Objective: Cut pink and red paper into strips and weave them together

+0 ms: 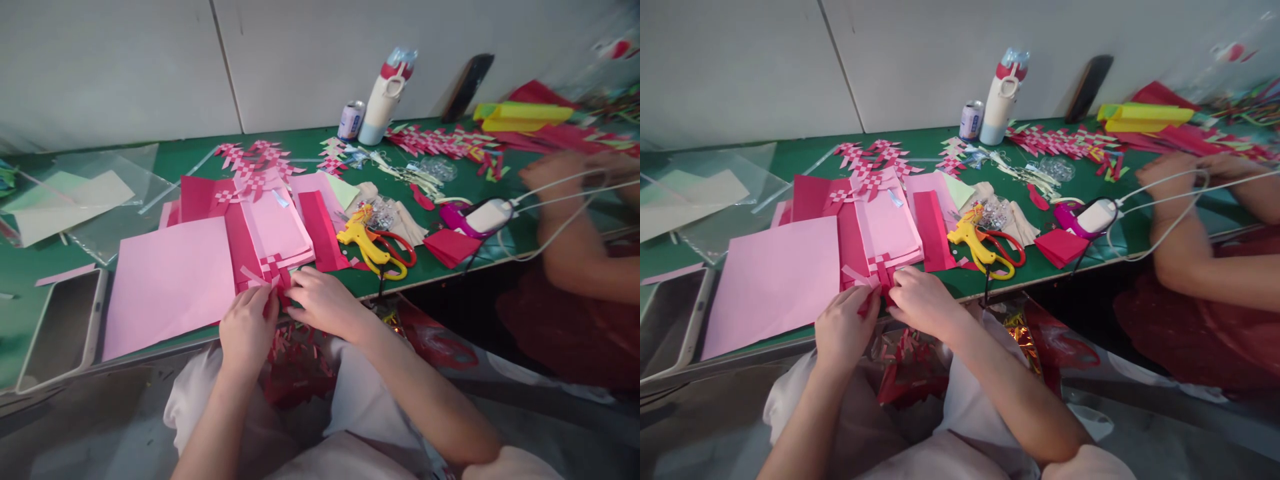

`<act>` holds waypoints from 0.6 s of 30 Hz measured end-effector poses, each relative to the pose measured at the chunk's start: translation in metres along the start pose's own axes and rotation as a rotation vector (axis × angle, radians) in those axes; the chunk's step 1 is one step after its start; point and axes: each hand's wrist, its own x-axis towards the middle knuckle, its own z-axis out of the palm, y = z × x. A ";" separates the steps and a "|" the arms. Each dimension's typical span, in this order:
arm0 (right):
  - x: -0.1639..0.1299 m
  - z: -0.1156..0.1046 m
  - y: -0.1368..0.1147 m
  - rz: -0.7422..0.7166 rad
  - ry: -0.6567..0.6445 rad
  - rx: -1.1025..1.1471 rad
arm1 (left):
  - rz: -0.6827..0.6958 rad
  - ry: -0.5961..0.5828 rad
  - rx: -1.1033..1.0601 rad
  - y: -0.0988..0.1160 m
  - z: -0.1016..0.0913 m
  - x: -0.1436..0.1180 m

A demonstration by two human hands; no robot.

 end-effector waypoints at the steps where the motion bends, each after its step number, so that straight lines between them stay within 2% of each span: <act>1: 0.000 0.000 0.000 -0.005 -0.006 -0.002 | -0.001 -0.002 -0.001 0.000 0.000 0.000; 10: 0.007 0.010 0.012 0.108 0.022 0.206 | -0.010 -0.007 -0.002 -0.002 0.001 0.000; 18: 0.015 0.008 0.015 0.130 0.031 0.247 | -0.013 0.006 -0.008 0.000 0.000 0.001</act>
